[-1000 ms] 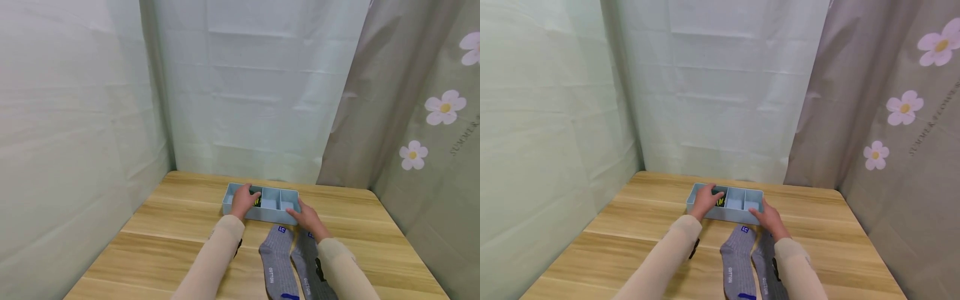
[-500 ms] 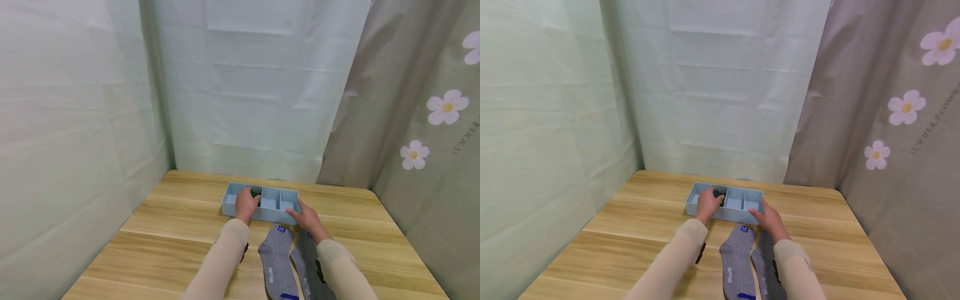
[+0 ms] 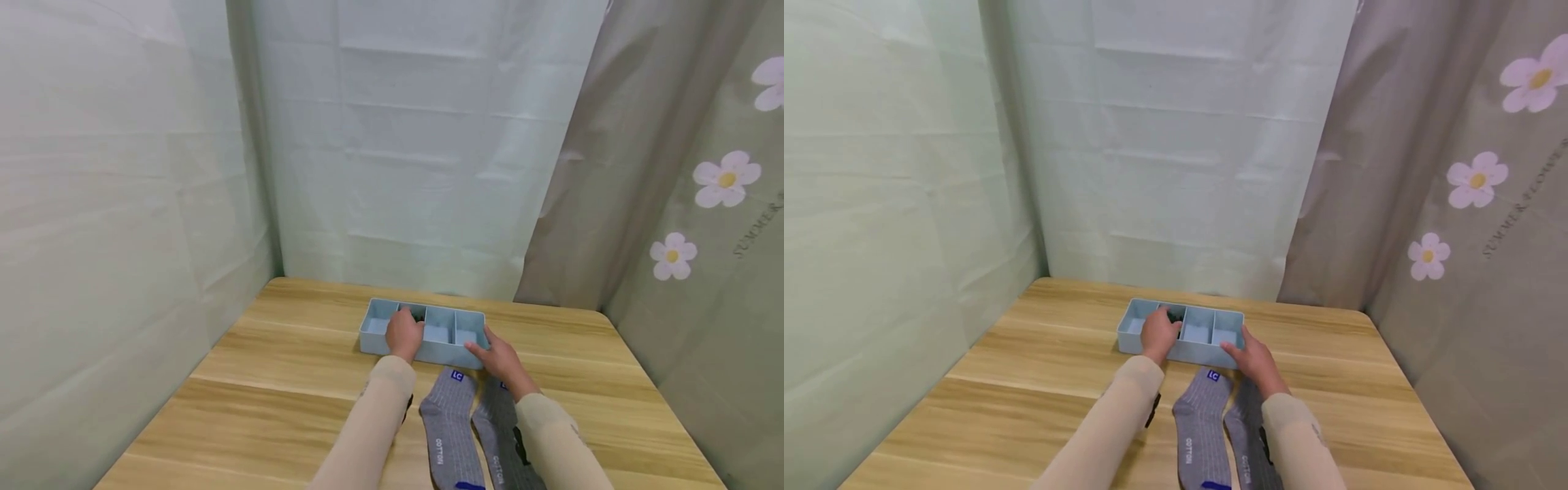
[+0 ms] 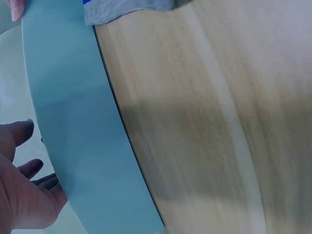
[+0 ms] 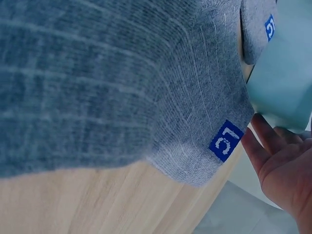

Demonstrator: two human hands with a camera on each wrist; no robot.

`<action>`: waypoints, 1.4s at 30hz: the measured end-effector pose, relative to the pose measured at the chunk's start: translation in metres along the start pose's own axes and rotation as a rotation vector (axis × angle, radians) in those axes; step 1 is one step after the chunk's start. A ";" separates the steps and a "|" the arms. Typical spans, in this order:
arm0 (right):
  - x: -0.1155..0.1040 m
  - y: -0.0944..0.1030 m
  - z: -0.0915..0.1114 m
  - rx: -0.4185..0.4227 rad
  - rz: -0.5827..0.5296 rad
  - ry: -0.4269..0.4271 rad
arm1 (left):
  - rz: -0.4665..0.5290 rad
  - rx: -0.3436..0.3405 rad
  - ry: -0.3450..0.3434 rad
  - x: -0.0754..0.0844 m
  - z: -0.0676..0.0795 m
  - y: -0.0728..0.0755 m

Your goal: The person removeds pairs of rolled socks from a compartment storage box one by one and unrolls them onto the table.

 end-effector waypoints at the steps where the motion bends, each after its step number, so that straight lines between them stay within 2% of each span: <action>1: 0.001 -0.001 0.000 -0.002 -0.002 -0.002 | -0.003 -0.004 0.006 -0.001 -0.001 -0.001; 6: 0.003 -0.002 0.001 -0.005 0.013 0.004 | -0.021 -0.013 0.015 -0.005 -0.007 -0.008; 10: 0.002 0.000 0.000 0.004 0.017 0.015 | -0.029 0.000 -0.006 -0.007 -0.012 -0.012; 13: 0.002 0.000 0.001 0.001 0.012 0.016 | -0.070 0.027 -0.023 -0.008 -0.014 -0.015; 17: 0.002 -0.001 0.002 -0.006 0.018 0.009 | -0.164 0.039 -0.071 -0.007 -0.015 -0.018; 22: 0.001 0.001 0.001 0.008 0.035 0.009 | -0.159 0.024 -0.115 -0.004 -0.018 -0.016; 26: 0.000 0.003 -0.001 0.009 0.038 0.023 | -0.157 -0.048 -0.100 -0.002 -0.023 -0.013; 34: 0.003 0.004 -0.003 -0.022 0.029 0.002 | -0.296 -0.196 -0.063 0.002 -0.025 -0.020; 40: 0.004 0.006 -0.003 -0.029 0.035 0.004 | -0.303 -0.348 -0.020 -0.001 -0.026 -0.025; 42: 0.004 0.005 -0.002 -0.036 0.039 0.002 | -0.292 -0.372 -0.022 -0.002 -0.025 -0.026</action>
Point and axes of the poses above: each hand's wrist, its own z-axis away from the middle knuckle, its own y-axis out of the back of the hand, x = y × z, the point moved 6 cm from there along -z, towards the middle knuckle, and after that the axes turned 1 degree about -x, right-handed, at the moved point
